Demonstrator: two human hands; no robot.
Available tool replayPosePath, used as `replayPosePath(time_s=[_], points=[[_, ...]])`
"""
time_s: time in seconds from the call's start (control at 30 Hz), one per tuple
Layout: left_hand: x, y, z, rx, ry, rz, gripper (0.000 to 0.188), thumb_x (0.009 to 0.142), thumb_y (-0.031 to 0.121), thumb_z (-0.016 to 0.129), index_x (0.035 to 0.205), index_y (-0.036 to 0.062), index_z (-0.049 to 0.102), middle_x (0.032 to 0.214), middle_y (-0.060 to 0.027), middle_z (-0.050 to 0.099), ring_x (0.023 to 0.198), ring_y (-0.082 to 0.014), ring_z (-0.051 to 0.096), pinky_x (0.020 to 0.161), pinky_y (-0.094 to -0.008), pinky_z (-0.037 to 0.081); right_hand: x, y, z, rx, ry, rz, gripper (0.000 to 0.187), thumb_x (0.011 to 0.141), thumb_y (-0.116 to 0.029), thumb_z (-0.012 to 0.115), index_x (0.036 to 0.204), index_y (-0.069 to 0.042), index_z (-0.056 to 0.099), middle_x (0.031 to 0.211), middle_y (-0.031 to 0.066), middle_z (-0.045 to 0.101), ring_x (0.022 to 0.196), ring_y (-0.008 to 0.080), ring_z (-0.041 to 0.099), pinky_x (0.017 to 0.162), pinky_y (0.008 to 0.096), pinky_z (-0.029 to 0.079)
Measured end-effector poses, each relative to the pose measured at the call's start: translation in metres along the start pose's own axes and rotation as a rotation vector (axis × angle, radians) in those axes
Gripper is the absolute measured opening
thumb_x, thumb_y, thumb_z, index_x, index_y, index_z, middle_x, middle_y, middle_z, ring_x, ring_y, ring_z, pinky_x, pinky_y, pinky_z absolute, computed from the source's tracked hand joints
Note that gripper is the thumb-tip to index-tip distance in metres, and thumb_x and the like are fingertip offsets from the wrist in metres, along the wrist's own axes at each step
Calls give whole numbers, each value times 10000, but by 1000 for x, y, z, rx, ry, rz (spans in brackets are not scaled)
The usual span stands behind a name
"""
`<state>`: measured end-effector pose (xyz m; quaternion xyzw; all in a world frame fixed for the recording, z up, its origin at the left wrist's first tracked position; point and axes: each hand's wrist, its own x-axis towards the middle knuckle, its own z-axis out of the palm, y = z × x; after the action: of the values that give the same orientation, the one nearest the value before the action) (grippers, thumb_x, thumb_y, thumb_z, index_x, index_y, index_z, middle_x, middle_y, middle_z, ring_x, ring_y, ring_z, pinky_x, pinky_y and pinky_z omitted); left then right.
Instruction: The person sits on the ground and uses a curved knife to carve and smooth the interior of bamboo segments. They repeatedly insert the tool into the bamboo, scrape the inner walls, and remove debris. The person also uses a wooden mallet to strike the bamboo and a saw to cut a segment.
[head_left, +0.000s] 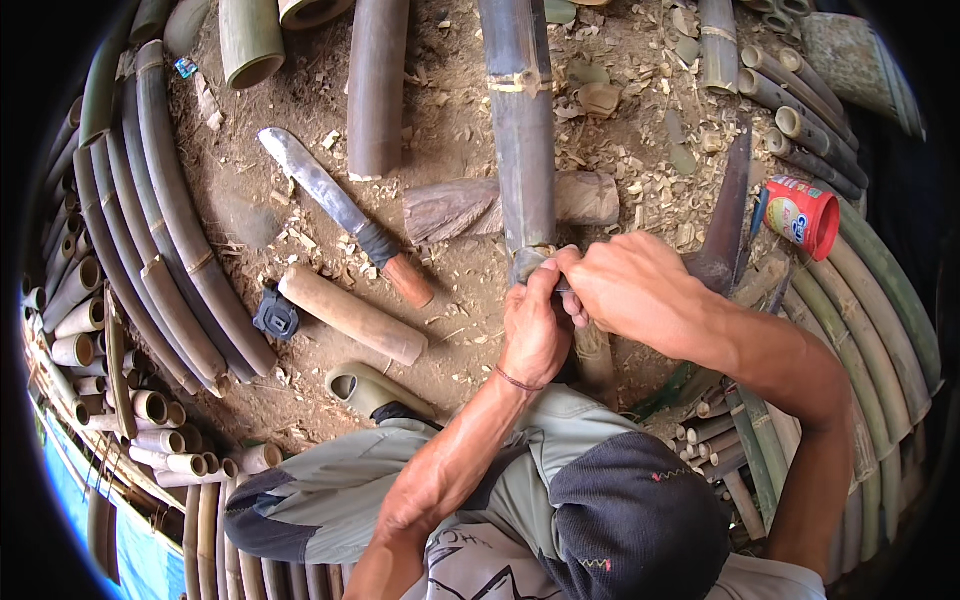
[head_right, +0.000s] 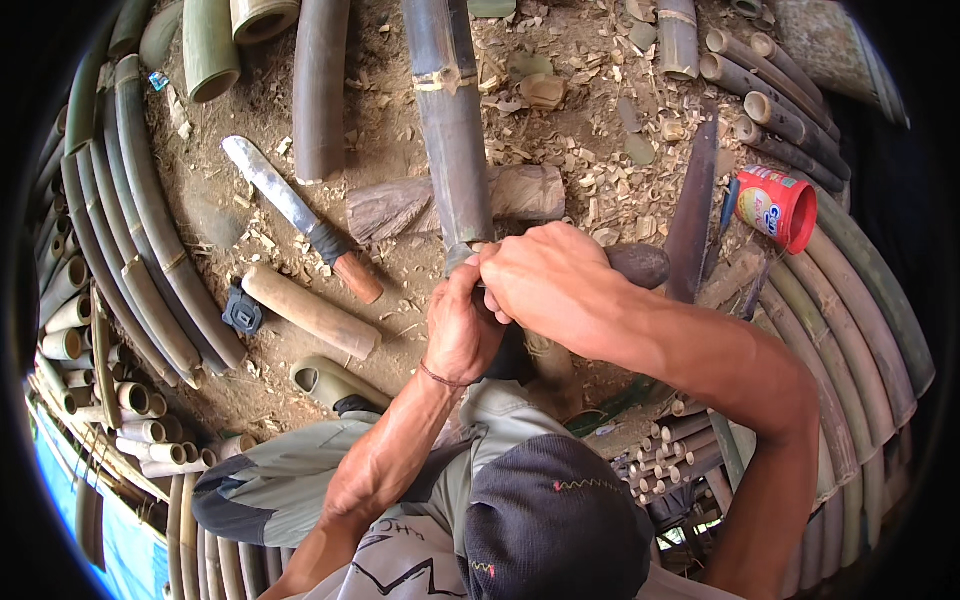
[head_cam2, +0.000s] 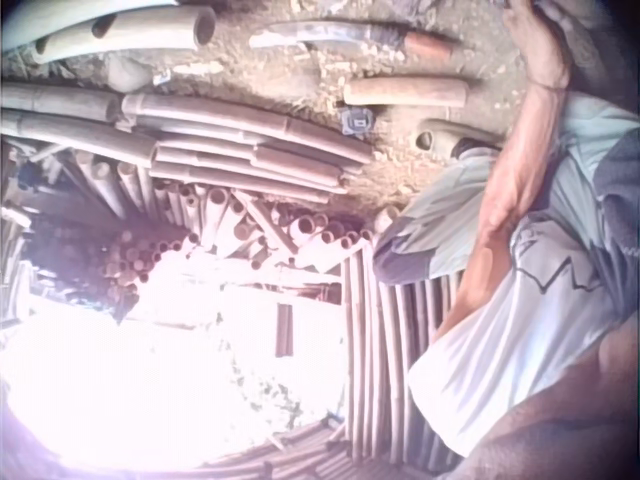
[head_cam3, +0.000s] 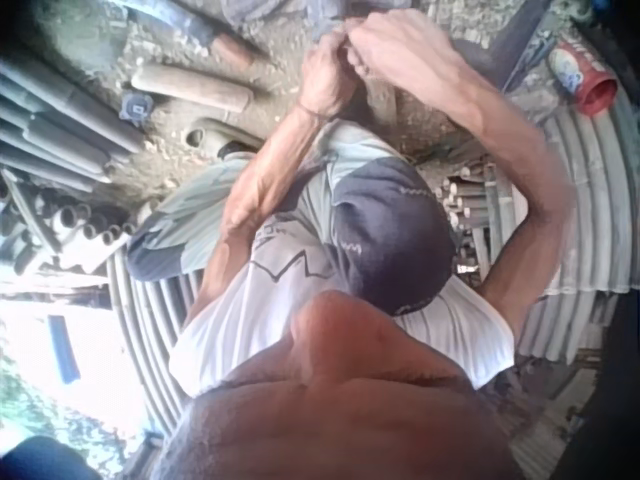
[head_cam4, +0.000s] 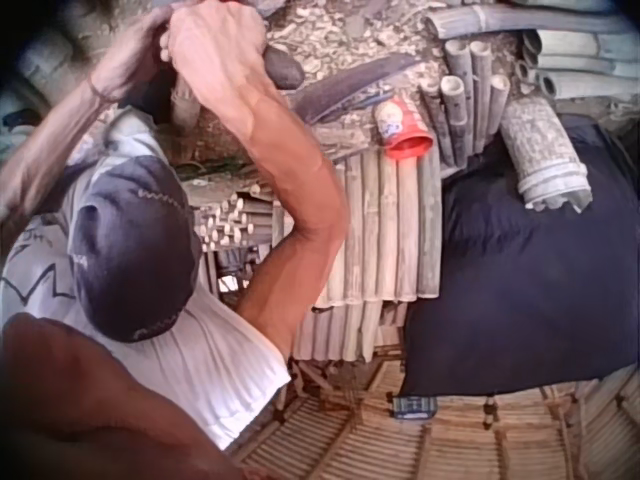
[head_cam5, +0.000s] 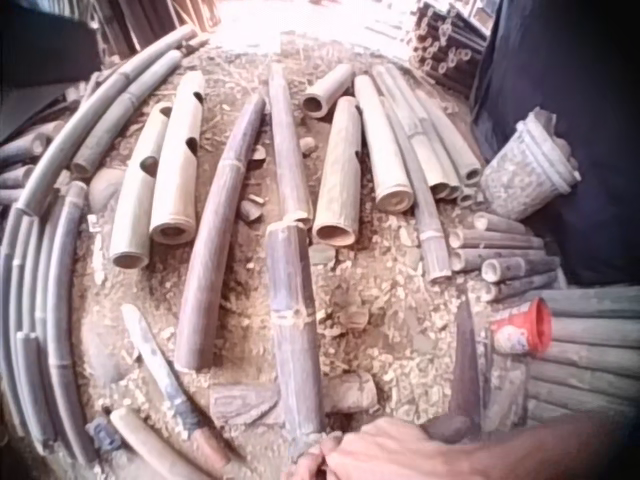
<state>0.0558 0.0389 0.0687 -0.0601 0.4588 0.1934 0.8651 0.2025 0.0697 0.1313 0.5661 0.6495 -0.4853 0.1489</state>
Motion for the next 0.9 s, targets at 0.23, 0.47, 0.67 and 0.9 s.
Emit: replayPosePath(time_s=[0.23,0.47,0.67,0.9], points=[[0,9,1,-414,-65,-60,391,1016,377,467,1148,42,622,885,-8,657,800,-165,608,949,-367,476,54,-37,-44,-535,-267,-140,155,774,-128,690,900,-127,780,861,72,756,818,230,738,706,349,577],[-28,13,-25,699,-222,-246,668,986,550,485,1299,-39,517,1136,-153,665,997,-265,646,964,-382,475,-3,26,22,-89,-65,14,296,904,-333,599,842,-64,703,799,166,707,780,304,707,687,430,544],[-83,5,-39,1398,-366,161,851,804,277,695,1470,-51,278,1203,-313,518,1187,-464,520,1046,-471,419,-29,-17,135,1242,575,214,407,1038,-370,449,1001,5,601,856,122,728,862,230,684,769,390,529],[-80,147,25,2607,-463,154,283,748,191,690,970,46,592,762,-124,656,672,-306,694,628,-414,564,13,-52,149,2704,-44,-14,292,1016,-232,539,1258,-69,547,1142,172,679,976,261,697,788,392,591]])
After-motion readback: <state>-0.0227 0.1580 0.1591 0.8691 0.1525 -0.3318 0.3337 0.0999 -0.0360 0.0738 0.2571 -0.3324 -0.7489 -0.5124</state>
